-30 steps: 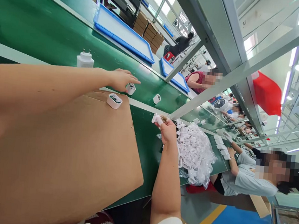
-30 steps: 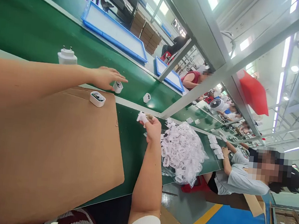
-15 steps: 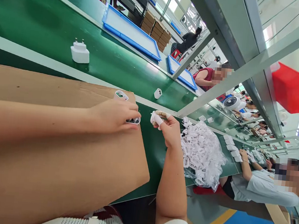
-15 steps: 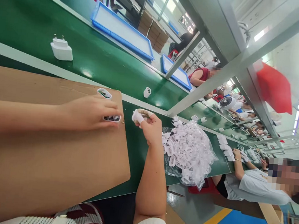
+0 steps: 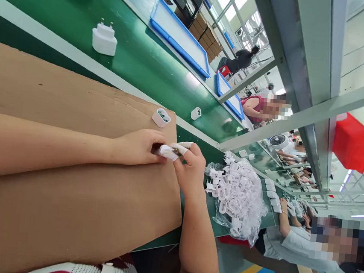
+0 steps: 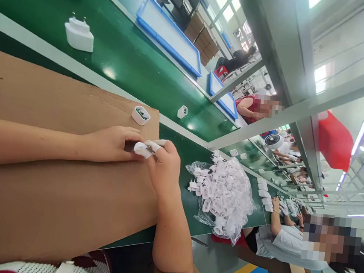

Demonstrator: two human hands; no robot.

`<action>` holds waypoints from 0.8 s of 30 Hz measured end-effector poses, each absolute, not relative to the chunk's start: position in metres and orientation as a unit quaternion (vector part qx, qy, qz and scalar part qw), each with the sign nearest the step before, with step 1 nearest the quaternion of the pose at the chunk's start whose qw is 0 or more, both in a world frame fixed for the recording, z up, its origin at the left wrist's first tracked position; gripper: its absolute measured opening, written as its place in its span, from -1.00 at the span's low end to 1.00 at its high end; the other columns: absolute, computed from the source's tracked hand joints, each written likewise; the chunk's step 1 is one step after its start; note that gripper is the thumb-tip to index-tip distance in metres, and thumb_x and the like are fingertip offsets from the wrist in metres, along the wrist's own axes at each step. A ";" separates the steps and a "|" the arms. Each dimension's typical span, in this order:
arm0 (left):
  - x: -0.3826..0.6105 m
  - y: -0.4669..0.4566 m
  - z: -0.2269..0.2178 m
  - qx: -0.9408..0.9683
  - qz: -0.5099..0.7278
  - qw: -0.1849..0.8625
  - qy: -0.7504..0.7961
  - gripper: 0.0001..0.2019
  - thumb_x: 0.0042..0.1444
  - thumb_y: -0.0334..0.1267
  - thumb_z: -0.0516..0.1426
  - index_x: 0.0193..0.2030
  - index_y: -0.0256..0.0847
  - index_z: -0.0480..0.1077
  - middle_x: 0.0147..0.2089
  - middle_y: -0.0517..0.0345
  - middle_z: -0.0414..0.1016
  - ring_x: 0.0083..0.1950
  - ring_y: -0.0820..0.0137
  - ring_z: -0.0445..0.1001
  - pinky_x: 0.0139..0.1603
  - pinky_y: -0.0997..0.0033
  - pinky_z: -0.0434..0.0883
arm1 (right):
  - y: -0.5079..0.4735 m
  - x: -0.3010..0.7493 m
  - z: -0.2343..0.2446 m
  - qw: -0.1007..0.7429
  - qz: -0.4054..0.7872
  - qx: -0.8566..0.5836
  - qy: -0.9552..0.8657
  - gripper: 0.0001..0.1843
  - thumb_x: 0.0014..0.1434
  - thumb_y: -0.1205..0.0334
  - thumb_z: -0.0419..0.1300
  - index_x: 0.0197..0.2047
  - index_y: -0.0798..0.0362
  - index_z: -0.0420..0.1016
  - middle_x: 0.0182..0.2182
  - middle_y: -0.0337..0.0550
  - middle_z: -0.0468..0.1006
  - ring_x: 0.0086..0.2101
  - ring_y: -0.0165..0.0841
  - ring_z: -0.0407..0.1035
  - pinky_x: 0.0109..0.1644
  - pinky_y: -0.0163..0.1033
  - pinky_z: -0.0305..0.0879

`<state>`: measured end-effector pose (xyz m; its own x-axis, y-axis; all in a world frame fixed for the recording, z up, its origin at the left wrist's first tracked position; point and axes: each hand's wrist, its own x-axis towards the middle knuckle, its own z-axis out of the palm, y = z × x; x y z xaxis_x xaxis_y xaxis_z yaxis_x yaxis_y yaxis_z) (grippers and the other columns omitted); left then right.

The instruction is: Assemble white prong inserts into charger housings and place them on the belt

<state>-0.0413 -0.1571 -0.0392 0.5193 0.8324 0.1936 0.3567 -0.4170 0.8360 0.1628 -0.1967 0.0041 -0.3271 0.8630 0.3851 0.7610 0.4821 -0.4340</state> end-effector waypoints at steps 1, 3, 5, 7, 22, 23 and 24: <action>-0.041 -0.157 -0.039 0.780 0.315 0.390 0.375 -0.62 0.10 0.14 0.19 -0.33 -0.18 0.49 -0.29 0.06 0.51 -0.24 0.22 0.49 -0.22 0.27 0.39 | -0.197 0.161 0.003 0.265 0.072 -0.503 -0.819 -0.64 0.27 0.43 0.24 0.02 -0.09 0.75 -0.16 -0.13 0.62 -0.11 -0.25 0.47 -0.04 -0.18 0.47; -0.040 -0.156 -0.039 0.775 0.322 0.395 0.373 -0.64 0.10 0.11 0.20 -0.36 -0.18 0.45 -0.30 0.07 0.50 -0.27 0.23 0.48 -0.24 0.27 0.37 | -0.197 0.159 0.003 0.221 0.052 -0.502 -0.835 -0.55 0.22 0.52 0.20 0.03 -0.09 0.73 -0.19 -0.13 0.63 -0.13 -0.23 0.44 -0.05 -0.17 0.44; -0.040 -0.156 -0.038 0.773 0.322 0.390 0.383 -0.65 0.08 0.09 0.22 -0.42 -0.18 0.40 -0.33 0.07 0.46 -0.32 0.25 0.45 -0.28 0.28 0.33 | -0.198 0.159 0.005 0.207 0.042 -0.493 -0.844 -0.53 0.22 0.55 0.16 0.02 -0.09 0.72 -0.20 -0.13 0.63 -0.14 -0.21 0.41 -0.05 -0.14 0.43; -0.039 -0.155 -0.038 0.773 0.319 0.385 0.390 -0.65 0.06 0.08 0.23 -0.45 -0.18 0.38 -0.34 0.07 0.44 -0.34 0.26 0.42 -0.30 0.28 0.30 | -0.198 0.159 0.007 0.214 0.035 -0.489 -0.845 -0.53 0.26 0.53 0.14 0.06 -0.09 0.70 -0.16 -0.10 0.64 -0.12 -0.19 0.42 -0.01 -0.12 0.43; -0.039 -0.154 -0.039 0.770 0.304 0.391 0.403 -0.68 0.04 0.00 0.28 -0.48 -0.18 0.37 -0.33 0.08 0.43 -0.35 0.28 0.41 -0.32 0.30 0.27 | -0.196 0.158 0.007 0.262 0.046 -0.478 -0.837 -0.66 0.37 0.38 0.14 0.04 -0.06 0.70 -0.15 -0.08 0.65 -0.12 -0.19 0.44 -0.01 -0.10 0.44; -0.039 -0.154 -0.039 0.770 0.302 0.391 0.404 -0.68 0.04 0.00 0.29 -0.48 -0.18 0.37 -0.33 0.08 0.43 -0.34 0.28 0.41 -0.32 0.30 0.27 | -0.196 0.158 0.008 0.258 0.049 -0.478 -0.838 -0.65 0.37 0.40 0.14 0.04 -0.06 0.70 -0.15 -0.08 0.65 -0.11 -0.19 0.44 0.00 -0.10 0.44; -0.039 -0.154 -0.039 0.770 0.302 0.390 0.405 -0.68 0.04 -0.01 0.29 -0.48 -0.18 0.37 -0.33 0.08 0.43 -0.34 0.28 0.41 -0.32 0.30 0.27 | -0.197 0.157 0.008 0.250 0.051 -0.481 -0.839 -0.64 0.36 0.42 0.14 0.05 -0.06 0.69 -0.16 -0.08 0.64 -0.11 -0.19 0.43 0.00 -0.10 0.43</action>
<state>-0.0388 -0.1542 -0.0390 0.4906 0.8586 0.1486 0.3881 -0.3680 0.8450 0.1573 -0.1966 0.0079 -0.4120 0.8325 0.3705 0.7812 0.5320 -0.3267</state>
